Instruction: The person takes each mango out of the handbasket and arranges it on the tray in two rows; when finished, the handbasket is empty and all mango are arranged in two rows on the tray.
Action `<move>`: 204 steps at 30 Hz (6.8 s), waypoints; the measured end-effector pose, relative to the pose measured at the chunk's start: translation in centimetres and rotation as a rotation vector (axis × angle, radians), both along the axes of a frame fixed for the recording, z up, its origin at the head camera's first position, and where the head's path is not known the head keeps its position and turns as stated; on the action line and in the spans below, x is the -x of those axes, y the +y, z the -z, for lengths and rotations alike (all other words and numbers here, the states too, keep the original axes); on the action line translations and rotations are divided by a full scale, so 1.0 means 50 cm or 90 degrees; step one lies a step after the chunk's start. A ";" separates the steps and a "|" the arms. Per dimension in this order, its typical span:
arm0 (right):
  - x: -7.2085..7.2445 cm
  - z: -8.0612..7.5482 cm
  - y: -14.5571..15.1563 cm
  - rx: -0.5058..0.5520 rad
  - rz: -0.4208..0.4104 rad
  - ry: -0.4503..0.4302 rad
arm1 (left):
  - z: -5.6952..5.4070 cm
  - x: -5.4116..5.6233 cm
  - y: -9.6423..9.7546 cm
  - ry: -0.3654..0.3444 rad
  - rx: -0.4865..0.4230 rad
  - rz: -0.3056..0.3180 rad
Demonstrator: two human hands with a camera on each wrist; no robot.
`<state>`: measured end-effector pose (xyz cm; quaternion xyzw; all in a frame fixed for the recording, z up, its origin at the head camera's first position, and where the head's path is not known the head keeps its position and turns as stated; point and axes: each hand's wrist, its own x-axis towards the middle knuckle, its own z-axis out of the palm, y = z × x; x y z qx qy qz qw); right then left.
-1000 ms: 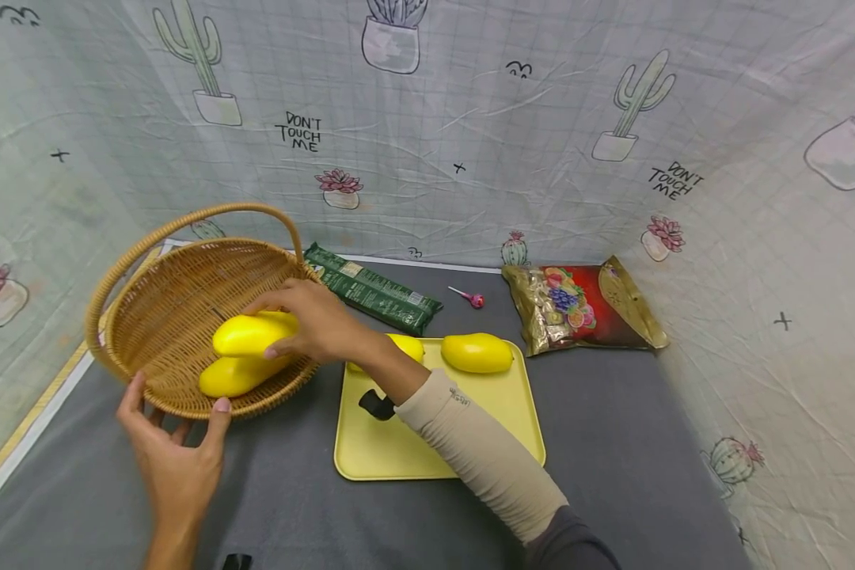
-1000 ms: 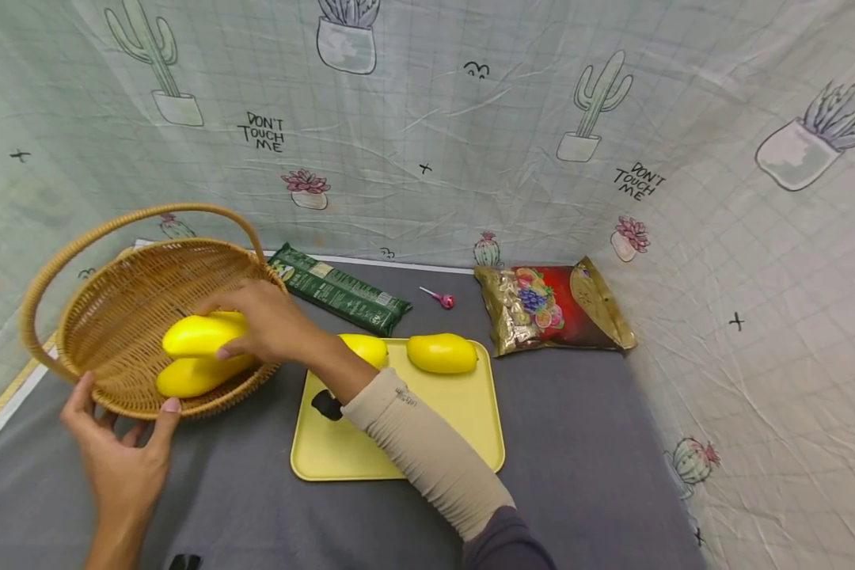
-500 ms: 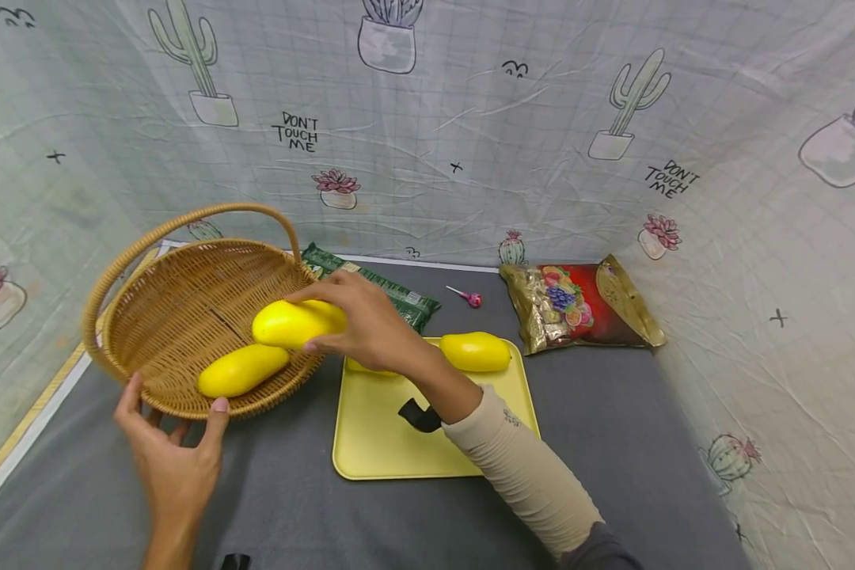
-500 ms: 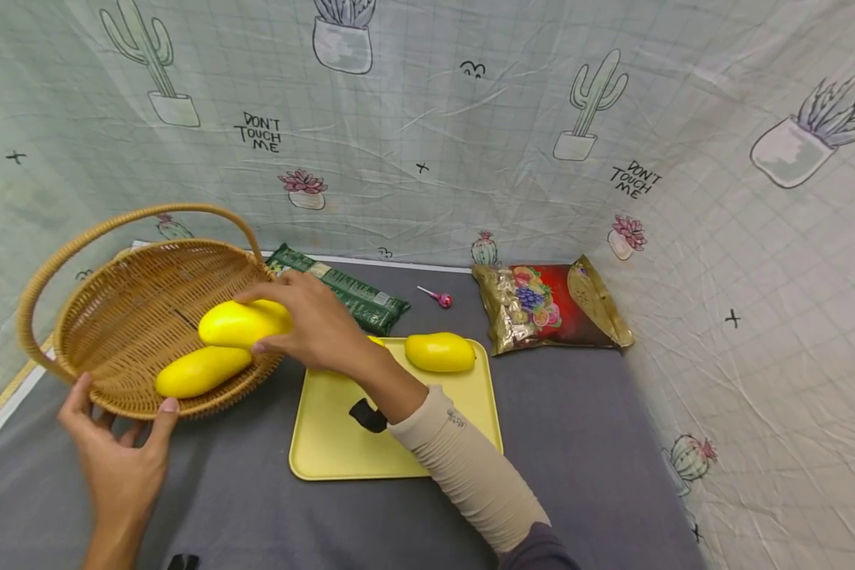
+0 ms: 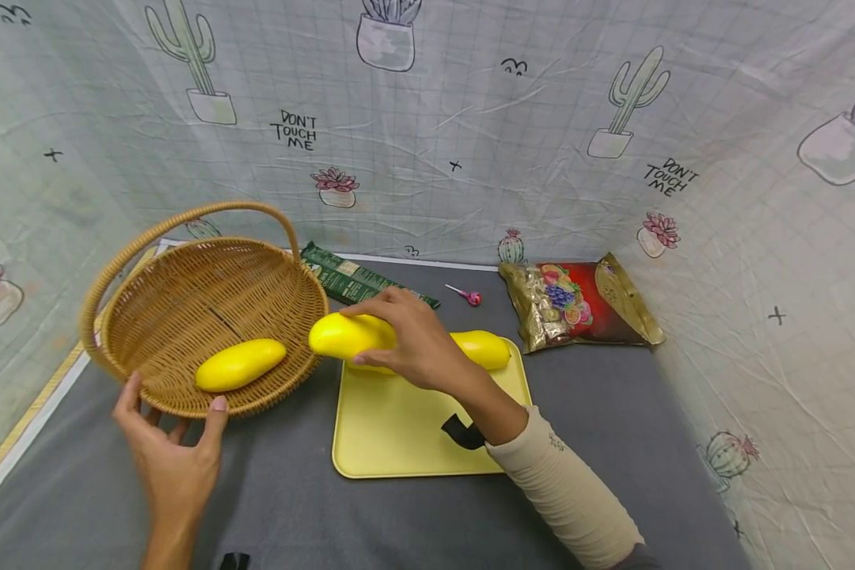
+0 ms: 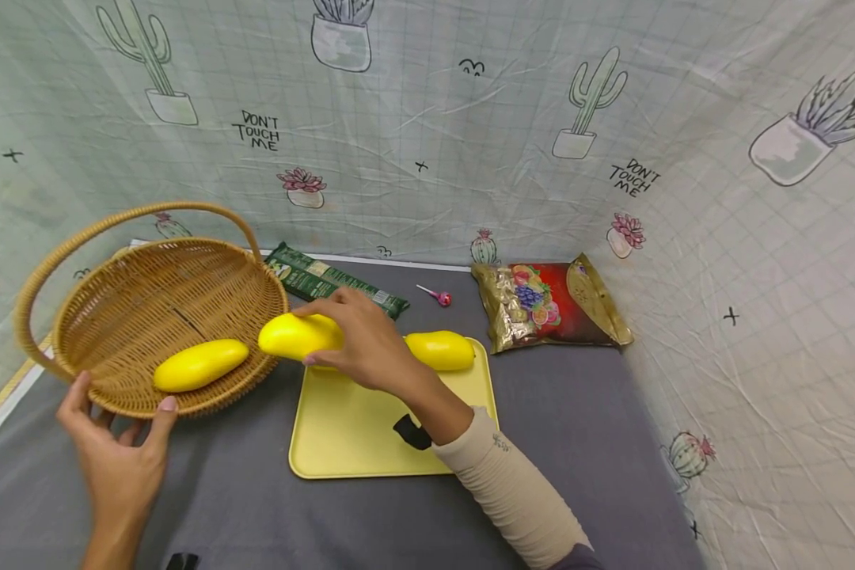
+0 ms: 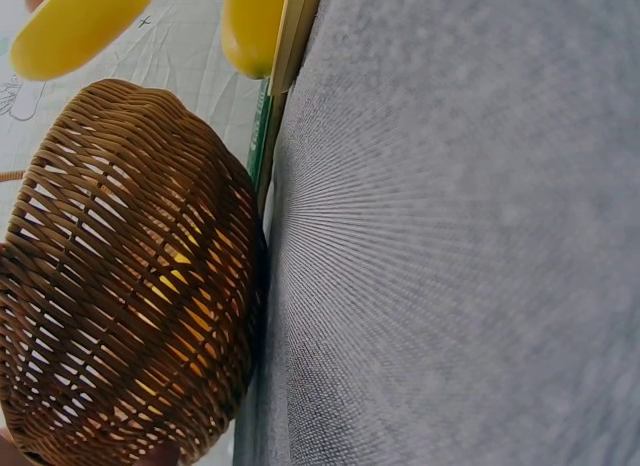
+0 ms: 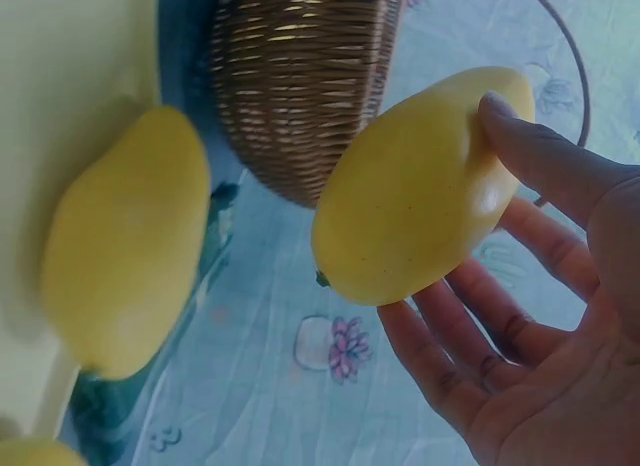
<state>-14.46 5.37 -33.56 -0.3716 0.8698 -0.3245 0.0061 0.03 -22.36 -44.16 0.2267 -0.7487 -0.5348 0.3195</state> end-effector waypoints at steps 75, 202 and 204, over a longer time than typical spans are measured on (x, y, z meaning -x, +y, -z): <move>-0.048 0.044 -0.091 -0.054 -0.005 0.089 | -0.002 -0.004 0.000 -0.023 0.011 -0.001; -0.035 0.005 0.053 0.022 0.079 -0.013 | -0.005 -0.003 0.000 -0.013 0.010 0.002; -0.038 0.011 0.075 0.019 0.091 -0.021 | -0.006 -0.003 0.000 -0.014 0.009 0.000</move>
